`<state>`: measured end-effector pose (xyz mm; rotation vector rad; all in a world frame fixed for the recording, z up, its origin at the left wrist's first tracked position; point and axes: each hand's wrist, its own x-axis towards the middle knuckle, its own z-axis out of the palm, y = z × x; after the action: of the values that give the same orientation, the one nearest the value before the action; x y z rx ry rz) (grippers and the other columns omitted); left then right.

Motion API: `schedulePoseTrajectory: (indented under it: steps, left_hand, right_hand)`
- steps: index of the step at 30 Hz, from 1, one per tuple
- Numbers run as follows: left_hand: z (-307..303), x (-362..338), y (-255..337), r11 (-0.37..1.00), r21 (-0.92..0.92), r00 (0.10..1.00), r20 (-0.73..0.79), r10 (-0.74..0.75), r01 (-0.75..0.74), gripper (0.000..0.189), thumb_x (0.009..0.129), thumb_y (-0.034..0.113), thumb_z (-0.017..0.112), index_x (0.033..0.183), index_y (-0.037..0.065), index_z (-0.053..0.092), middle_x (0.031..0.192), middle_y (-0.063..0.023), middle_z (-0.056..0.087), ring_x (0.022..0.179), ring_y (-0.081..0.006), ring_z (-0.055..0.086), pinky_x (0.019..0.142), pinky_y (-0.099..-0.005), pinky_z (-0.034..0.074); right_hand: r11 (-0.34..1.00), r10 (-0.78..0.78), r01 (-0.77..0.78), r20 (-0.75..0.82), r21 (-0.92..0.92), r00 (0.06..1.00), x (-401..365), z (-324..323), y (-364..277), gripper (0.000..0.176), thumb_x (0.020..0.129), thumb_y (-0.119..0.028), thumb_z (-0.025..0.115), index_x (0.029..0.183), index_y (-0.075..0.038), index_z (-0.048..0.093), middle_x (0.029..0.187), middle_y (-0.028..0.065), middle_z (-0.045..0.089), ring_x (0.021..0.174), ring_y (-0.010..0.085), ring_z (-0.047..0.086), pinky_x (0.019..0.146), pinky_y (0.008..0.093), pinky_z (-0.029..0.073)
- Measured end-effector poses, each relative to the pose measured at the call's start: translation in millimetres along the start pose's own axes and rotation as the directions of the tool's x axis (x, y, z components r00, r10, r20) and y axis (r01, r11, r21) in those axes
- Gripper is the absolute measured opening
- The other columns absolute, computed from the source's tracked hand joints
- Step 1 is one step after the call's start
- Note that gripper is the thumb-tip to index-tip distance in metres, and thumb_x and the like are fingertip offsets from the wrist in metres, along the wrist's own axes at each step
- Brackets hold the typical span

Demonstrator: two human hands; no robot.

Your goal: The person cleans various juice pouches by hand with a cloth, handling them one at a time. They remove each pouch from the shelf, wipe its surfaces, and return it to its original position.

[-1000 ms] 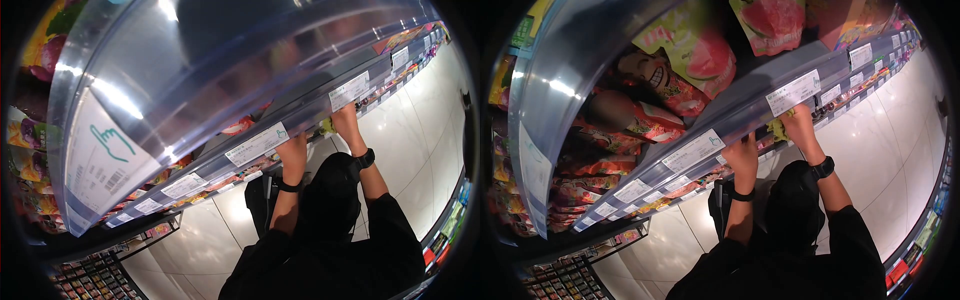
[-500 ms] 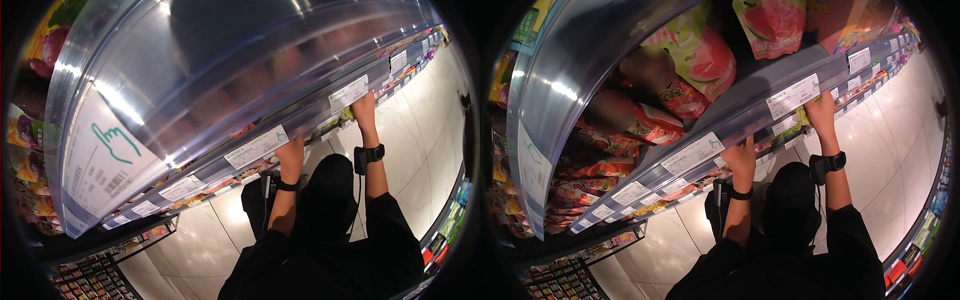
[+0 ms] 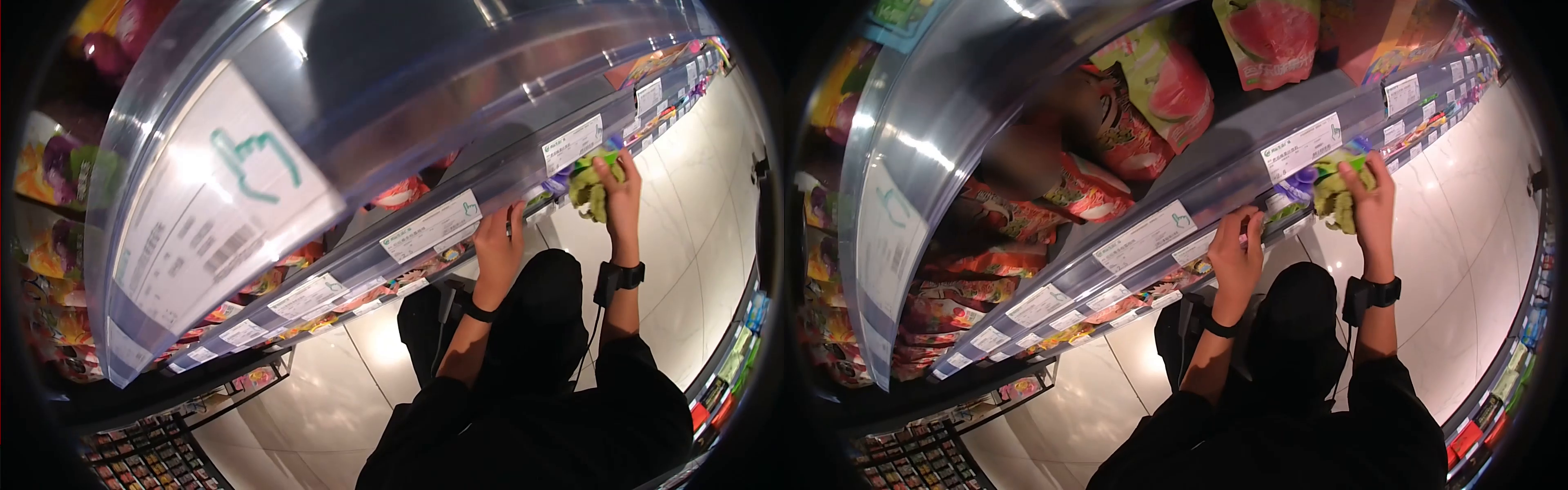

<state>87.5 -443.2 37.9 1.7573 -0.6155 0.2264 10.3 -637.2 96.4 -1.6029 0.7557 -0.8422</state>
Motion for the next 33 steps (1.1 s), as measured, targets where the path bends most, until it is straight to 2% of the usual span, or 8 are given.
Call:
schedulePoseTrajectory:
  steps: [6,9,10,12,14,20,22,33]
  left_hand:
    - [-32,-16,23,0.941,-0.244,0.92,0.369,-0.133,0.234,0.051,0.093,0.012,0.073,0.139,0.002,0.052,0.138,-0.016,0.056,0.121,-0.027,0.061,0.101,-0.0352,0.047]
    - [-39,-64,-16,0.285,-0.58,0.63,0.766,-0.126,0.763,0.075,0.092,0.013,0.073,0.155,0.003,0.033,0.155,-0.0126,0.042,0.142,-0.0282,0.043,0.117,-0.0417,0.037]
    - [-49,-84,-22,0.286,-0.58,0.63,0.767,-0.124,0.763,0.075,0.092,0.013,0.073,0.155,0.003,0.033,0.155,-0.0126,0.042,0.142,-0.0282,0.043,0.117,-0.0417,0.037]
    - [-74,-120,-26,-0.436,-0.489,0.552,0.833,0.023,0.756,0.068,0.093,0.011,0.067,0.153,0.002,0.036,0.153,-0.0143,0.044,0.14,-0.0308,0.046,0.117,-0.0465,0.037]
    - [-102,-153,-19,-0.656,-0.48,0.606,0.794,-0.043,0.582,0.051,0.093,0.01,0.063,0.141,0.004,0.05,0.138,-0.0145,0.058,0.13,-0.0328,0.055,0.114,-0.051,0.041]
    - [-197,-185,24,-0.547,-0.583,0.52,0.805,-0.287,0.601,0.046,0.106,0.035,0.051,0.142,0.007,0.049,0.138,-0.0123,0.059,0.129,-0.0294,0.057,0.111,-0.0494,0.046]
    - [-212,-196,25,-0.471,-0.638,0.599,0.759,-0.256,0.608,0.058,0.108,0.051,0.037,0.146,0.008,0.044,0.142,-0.0112,0.056,0.131,-0.0283,0.056,0.111,-0.0487,0.045]
    - [-281,-215,39,-0.154,-0.747,0.579,0.612,-0.539,0.647,0.073,0.103,0.066,0.03,0.151,0.012,0.039,0.147,-0.0109,0.052,0.133,-0.0274,0.054,0.11,-0.0444,0.046]
  right_hand:
    - [0.831,0.354,-0.397,0.179,0.389,0.918,-70,-31,-39,0.028,0.096,-0.004,0.062,0.124,-0.001,0.059,0.109,0.0102,0.07,0.092,0.0167,0.07,0.081,0.0288,0.056]
    - [0.728,0.42,-0.532,0.332,0.433,0.845,-117,-36,-56,0.032,0.096,-0.004,0.06,0.127,0.0,0.058,0.116,0.0126,0.07,0.099,0.0193,0.071,0.088,0.031,0.057]
    - [0.684,0.44,-0.593,0.407,0.425,0.8,-135,-33,-63,0.031,0.096,-0.004,0.059,0.127,0.001,0.058,0.118,0.0133,0.07,0.101,0.0205,0.071,0.09,0.0321,0.057]
    - [0.681,0.467,-0.619,0.418,0.392,0.779,-166,-30,-67,0.028,0.097,-0.007,0.06,0.125,-0.001,0.059,0.113,0.0097,0.069,0.1,0.017,0.068,0.089,0.029,0.054]
    - [0.833,0.397,-0.527,0.482,0.169,0.781,-194,-34,-60,0.023,0.098,-0.011,0.061,0.12,-0.004,0.06,0.107,0.0059,0.065,0.097,0.0127,0.062,0.088,0.0258,0.049]
    - [0.997,-0.063,0.068,0.123,-0.04,0.99,-271,35,-132,0.025,0.1,-0.014,0.059,0.122,-0.003,0.057,0.112,0.0077,0.061,0.104,0.0206,0.059,0.093,0.0308,0.046]
    - [0.751,-0.464,0.567,0.34,-0.337,0.818,-287,62,-128,0.032,0.096,-0.011,0.063,0.126,-0.002,0.055,0.119,0.0155,0.061,0.111,0.0339,0.059,0.098,0.0383,0.046]
    - [0.46,-0.441,0.886,0.85,-0.062,0.289,-368,107,-116,0.044,0.088,-0.022,0.067,0.128,-0.003,0.063,0.135,0.0134,0.061,0.133,0.032,0.053,0.11,0.0443,0.043]
